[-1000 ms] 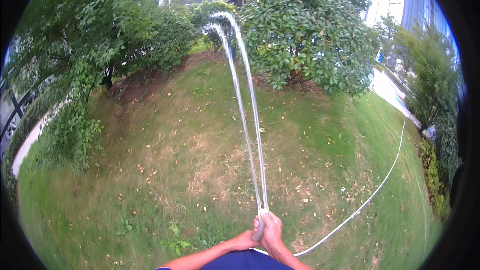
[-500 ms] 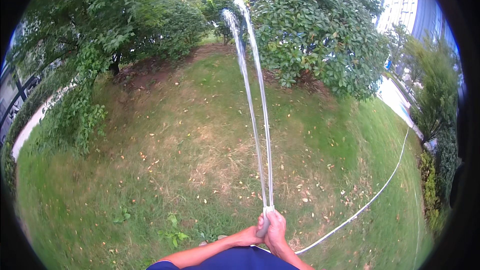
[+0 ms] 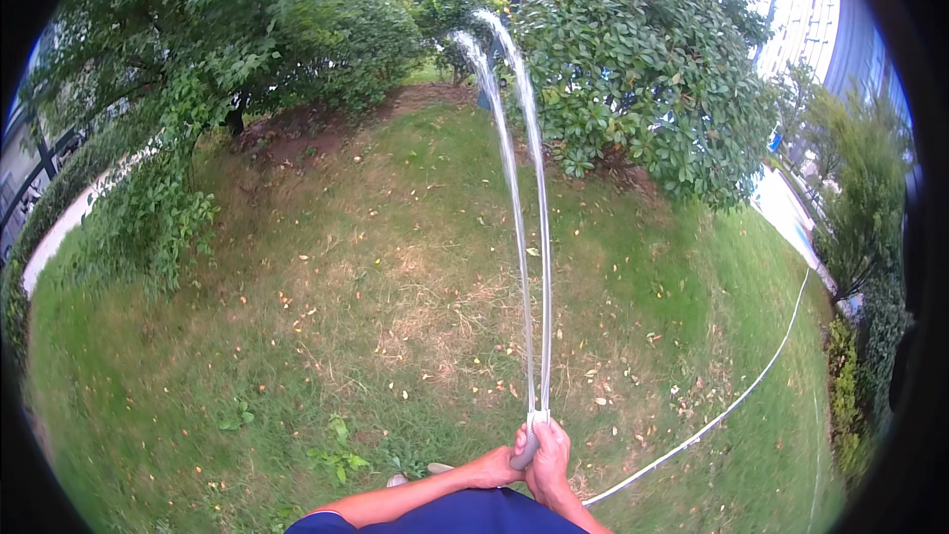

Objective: The person holds a hose and sprays water onto a grassy area and surrounding bushes. They walk along a paved path and across the lawn, moving the hose to cover different sections of the vegetation.

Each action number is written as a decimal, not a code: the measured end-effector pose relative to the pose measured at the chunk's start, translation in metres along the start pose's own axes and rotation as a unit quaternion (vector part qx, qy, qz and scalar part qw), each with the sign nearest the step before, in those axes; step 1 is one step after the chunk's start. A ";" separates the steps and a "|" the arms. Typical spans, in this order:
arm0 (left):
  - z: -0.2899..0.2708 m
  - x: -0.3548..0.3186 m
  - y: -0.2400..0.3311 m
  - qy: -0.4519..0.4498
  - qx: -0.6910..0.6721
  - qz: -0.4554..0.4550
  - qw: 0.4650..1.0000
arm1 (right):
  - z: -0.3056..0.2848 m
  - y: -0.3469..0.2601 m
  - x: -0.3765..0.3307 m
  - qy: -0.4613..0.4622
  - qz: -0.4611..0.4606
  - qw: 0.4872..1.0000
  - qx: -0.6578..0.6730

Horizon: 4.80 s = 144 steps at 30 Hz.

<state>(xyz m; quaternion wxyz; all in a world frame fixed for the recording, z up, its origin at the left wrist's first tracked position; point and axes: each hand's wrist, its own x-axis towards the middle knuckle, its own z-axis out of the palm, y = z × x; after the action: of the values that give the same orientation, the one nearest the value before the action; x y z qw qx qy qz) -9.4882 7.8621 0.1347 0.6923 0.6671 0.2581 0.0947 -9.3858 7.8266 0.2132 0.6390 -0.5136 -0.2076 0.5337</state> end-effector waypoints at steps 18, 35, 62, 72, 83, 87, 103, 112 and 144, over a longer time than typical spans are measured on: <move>-0.020 -0.046 0.013 0.085 -0.377 -0.005 0.922 | 0.027 0.044 0.002 -0.017 0.014 1.000 0.022; 0.057 -0.047 -0.030 0.345 -0.262 -0.058 0.899 | -0.026 0.056 0.000 -0.239 0.115 0.961 -0.076; 0.201 -0.078 -0.002 0.313 -0.287 -0.121 0.897 | -0.144 0.068 -0.096 -0.235 0.186 0.954 -0.004; 0.236 -0.141 -0.082 0.377 -0.464 0.023 0.801 | -0.109 0.108 -0.163 -0.278 0.177 0.940 -0.092; 0.228 -0.197 -0.046 0.467 -0.468 0.028 0.750 | -0.064 0.091 -0.229 -0.310 -0.052 0.909 -0.274; 0.218 -0.221 -0.042 0.523 -0.482 0.076 0.699 | -0.075 0.100 -0.220 -0.462 -0.041 0.827 -0.318; 0.234 -0.254 -0.012 0.512 -0.447 0.249 0.690 | -0.078 0.189 -0.204 -0.678 -0.092 0.593 -0.424; 0.232 -0.259 0.010 0.604 -0.443 0.149 0.646 | -0.106 0.235 -0.174 -0.696 0.048 0.621 -0.356; 0.236 -0.267 0.006 0.641 -0.496 0.168 0.561 | -0.066 0.143 -0.214 -0.681 0.128 0.546 -0.471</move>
<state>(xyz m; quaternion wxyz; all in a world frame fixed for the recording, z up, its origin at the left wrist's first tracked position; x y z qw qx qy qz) -9.5993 7.5290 0.1963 0.5376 0.0137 0.4298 0.7253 -9.4729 7.5930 0.1228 -0.1025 -0.2444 -0.7344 0.6248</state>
